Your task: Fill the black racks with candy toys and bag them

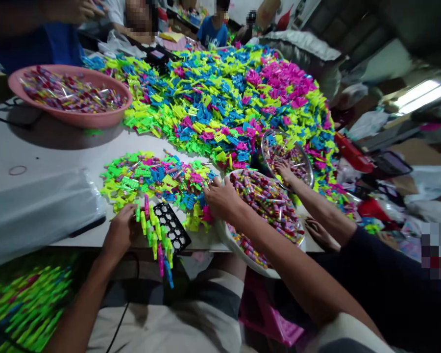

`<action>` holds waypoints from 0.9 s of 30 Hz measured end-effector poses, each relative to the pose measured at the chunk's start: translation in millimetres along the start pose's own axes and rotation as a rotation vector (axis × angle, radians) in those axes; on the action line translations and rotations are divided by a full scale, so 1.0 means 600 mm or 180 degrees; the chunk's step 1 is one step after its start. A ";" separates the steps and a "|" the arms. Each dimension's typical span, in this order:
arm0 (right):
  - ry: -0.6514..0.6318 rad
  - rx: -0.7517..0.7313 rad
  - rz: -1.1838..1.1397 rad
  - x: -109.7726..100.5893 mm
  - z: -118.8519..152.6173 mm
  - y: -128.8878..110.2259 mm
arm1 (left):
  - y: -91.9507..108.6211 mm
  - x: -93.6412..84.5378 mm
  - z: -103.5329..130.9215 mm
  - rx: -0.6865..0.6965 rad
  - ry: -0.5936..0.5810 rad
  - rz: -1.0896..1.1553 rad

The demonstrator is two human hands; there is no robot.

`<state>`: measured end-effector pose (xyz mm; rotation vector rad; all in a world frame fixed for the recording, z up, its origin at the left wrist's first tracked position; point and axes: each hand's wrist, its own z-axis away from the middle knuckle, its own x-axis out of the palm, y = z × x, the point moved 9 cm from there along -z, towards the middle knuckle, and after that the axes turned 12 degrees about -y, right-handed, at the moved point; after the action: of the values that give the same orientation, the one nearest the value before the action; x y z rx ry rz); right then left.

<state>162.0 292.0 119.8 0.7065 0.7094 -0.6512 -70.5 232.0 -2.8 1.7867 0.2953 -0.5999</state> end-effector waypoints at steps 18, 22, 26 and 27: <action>0.0191 -0.0851 0.0210 -0.032 -0.057 -0.009 | 0.000 -0.003 0.002 0.0012 0.0045 0.0083; 0.0691 -0.0509 -0.0561 -0.048 0.002 -0.008 | -0.001 -0.002 0.001 0.0010 0.0022 0.0039; 0.1283 -0.0340 -0.2449 -0.016 0.103 -0.008 | -0.005 -0.002 -0.003 -0.0052 0.0015 0.0069; 0.1338 -0.0387 -0.3001 0.003 0.125 -0.016 | -0.006 -0.002 -0.004 -0.0066 0.0021 0.0074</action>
<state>182.3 229.3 156.7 0.3621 1.4875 -1.3176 -72.6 235.7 -4.5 1.7702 0.2840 -0.5728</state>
